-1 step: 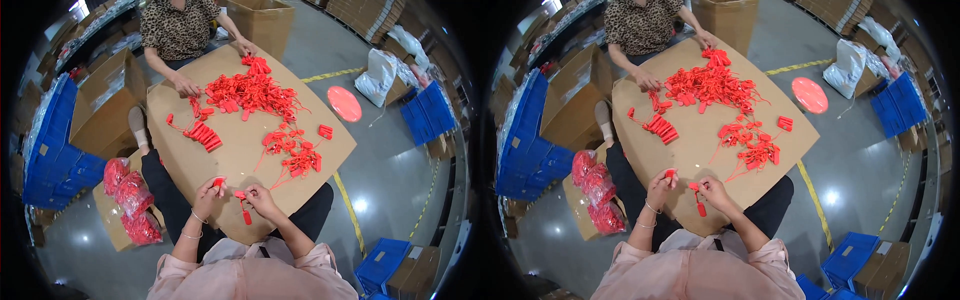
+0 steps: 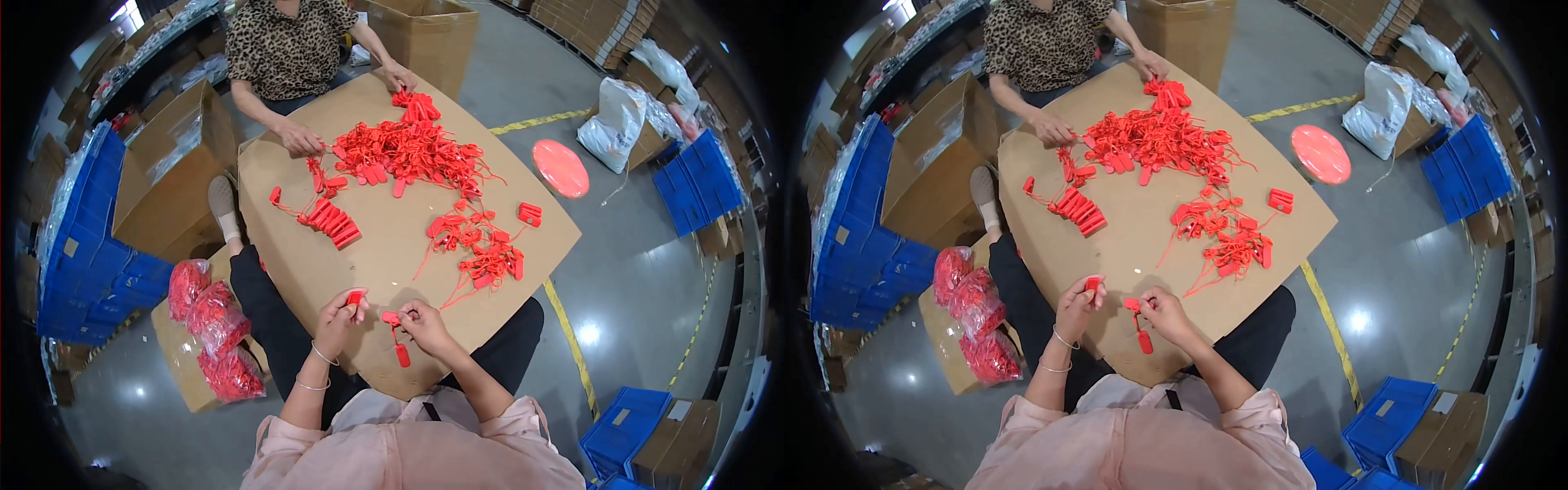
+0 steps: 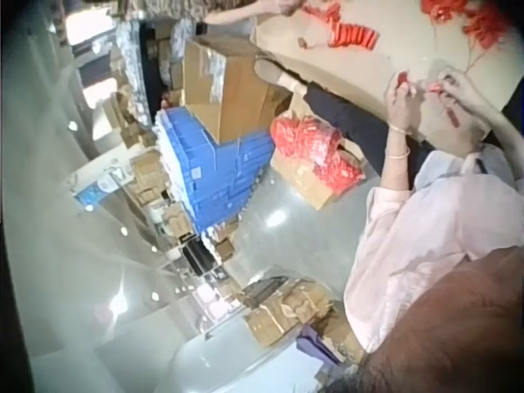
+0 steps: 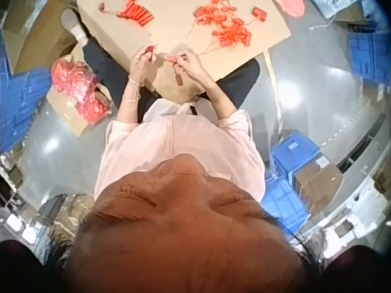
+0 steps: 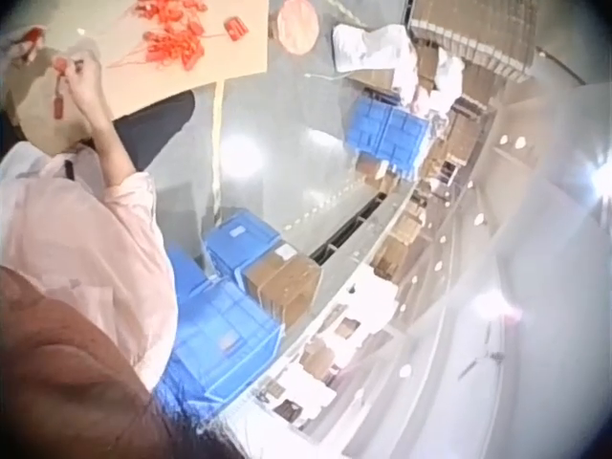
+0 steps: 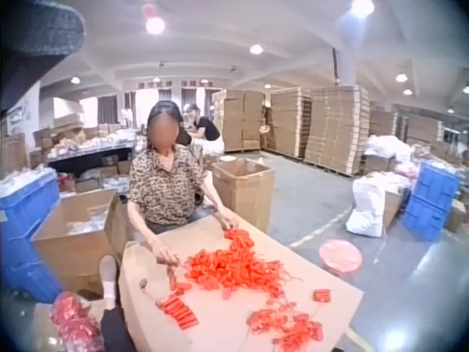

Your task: The recorder is tying strings onto red product identification tags at a workbench.

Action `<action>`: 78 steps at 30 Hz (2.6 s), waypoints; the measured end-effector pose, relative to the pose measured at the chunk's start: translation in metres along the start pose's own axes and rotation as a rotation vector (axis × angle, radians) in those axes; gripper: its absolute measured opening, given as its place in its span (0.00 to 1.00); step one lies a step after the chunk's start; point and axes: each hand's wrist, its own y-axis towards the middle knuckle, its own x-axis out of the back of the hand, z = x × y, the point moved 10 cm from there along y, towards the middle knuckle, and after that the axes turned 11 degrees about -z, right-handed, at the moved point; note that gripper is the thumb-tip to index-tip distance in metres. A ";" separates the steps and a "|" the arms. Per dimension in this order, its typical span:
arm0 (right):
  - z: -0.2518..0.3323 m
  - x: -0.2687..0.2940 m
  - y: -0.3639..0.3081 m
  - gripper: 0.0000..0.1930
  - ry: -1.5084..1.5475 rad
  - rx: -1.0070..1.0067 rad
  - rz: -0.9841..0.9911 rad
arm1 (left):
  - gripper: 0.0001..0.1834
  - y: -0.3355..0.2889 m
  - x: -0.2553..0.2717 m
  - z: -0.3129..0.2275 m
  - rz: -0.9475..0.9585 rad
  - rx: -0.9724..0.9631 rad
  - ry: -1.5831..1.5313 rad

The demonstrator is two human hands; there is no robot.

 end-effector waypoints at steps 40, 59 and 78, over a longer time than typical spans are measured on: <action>0.069 -0.001 -0.027 0.03 0.044 0.282 -0.080 | 0.14 -0.010 -0.015 0.053 -0.036 0.167 0.013; 0.154 -0.008 -0.062 0.05 -0.186 0.787 -0.064 | 0.06 -0.010 -0.033 0.027 0.012 0.153 0.094; 0.143 0.012 -0.040 0.08 0.057 0.184 -0.014 | 0.09 -0.019 -0.037 0.005 0.109 0.086 0.194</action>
